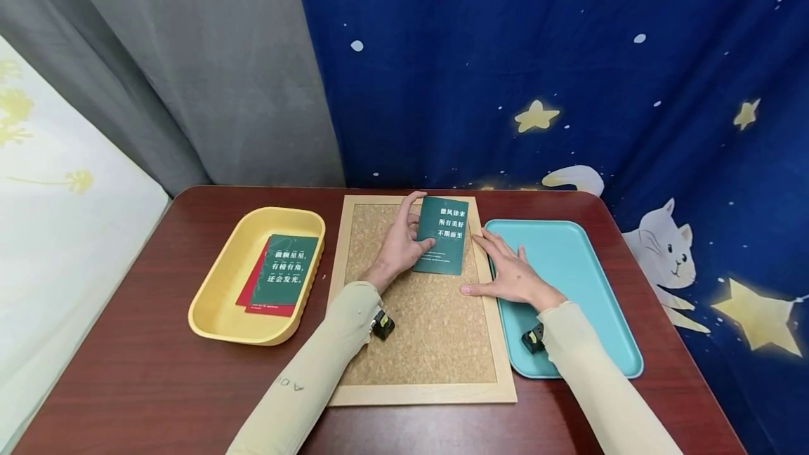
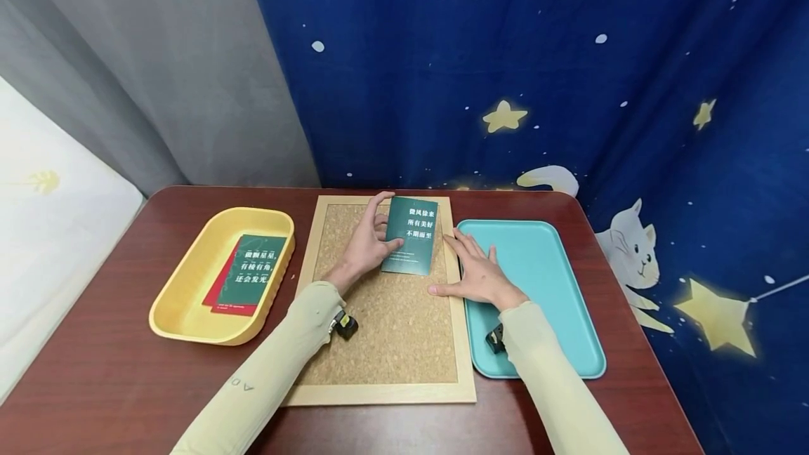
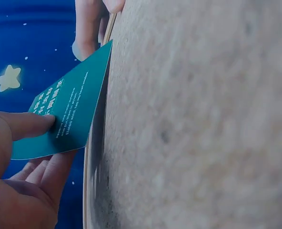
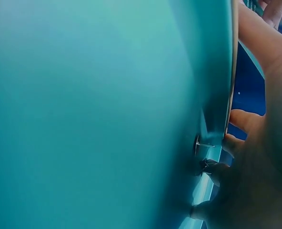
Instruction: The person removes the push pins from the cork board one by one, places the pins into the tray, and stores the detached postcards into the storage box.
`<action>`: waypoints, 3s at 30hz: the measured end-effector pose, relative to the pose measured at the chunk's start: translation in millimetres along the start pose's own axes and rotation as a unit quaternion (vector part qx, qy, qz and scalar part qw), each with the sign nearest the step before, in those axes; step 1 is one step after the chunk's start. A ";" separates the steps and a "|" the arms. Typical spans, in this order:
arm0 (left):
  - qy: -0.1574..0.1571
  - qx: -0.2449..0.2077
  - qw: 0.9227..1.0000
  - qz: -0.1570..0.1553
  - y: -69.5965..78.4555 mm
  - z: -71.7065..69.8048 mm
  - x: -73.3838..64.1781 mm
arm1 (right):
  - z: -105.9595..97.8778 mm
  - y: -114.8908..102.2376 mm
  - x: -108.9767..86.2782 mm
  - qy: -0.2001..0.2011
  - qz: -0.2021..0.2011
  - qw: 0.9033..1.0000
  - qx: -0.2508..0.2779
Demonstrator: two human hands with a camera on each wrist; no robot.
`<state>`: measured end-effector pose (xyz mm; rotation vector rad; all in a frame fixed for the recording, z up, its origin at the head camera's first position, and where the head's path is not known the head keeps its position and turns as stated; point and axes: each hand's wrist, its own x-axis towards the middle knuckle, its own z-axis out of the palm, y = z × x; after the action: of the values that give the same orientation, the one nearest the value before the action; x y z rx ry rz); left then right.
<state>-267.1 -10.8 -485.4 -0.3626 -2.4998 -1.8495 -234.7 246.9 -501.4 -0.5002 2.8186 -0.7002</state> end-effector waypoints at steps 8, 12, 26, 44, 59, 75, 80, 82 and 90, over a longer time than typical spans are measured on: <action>0.002 -0.049 0.999 -0.009 1.3 1.0 -3.6 | -0.1 0.1 0.0 -0.001 0.001 1.000 -0.004; 0.004 -0.066 0.998 -0.010 2.4 1.1 -6.1 | -0.5 -0.2 0.2 -0.001 0.002 1.000 -0.001; 0.014 -0.093 0.996 -0.007 3.0 -0.9 -15.5 | -0.1 -0.3 -0.2 -0.003 0.008 1.000 0.000; 0.034 -0.093 0.995 -0.020 -1.7 -12.0 -21.9 | -0.1 -0.3 -0.2 -0.004 0.009 1.000 0.005; 0.060 -0.101 0.993 -0.030 -2.1 -17.5 -28.7 | -0.7 0.3 -0.6 -0.006 0.012 1.000 0.009; 0.100 -0.094 0.990 -0.027 0.5 -23.2 -34.9 | -1.7 2.1 -0.4 -0.002 0.009 1.000 0.015; 0.106 -0.092 0.990 -0.025 1.6 -25.1 -39.5 | -1.3 1.8 -0.4 -0.001 0.009 1.000 0.016; 0.111 -0.097 0.989 -0.024 2.2 -25.8 -40.9 | -1.2 1.6 -0.4 0.000 0.008 1.000 0.018; 0.135 -0.095 0.986 -0.024 0.7 -28.2 -46.9 | 0.8 2.4 -0.8 0.001 0.007 1.000 0.020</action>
<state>-224.9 -45.5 -483.1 -0.0481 -2.1826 -2.0064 -234.4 248.8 -503.2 -0.4724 2.8006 -0.7526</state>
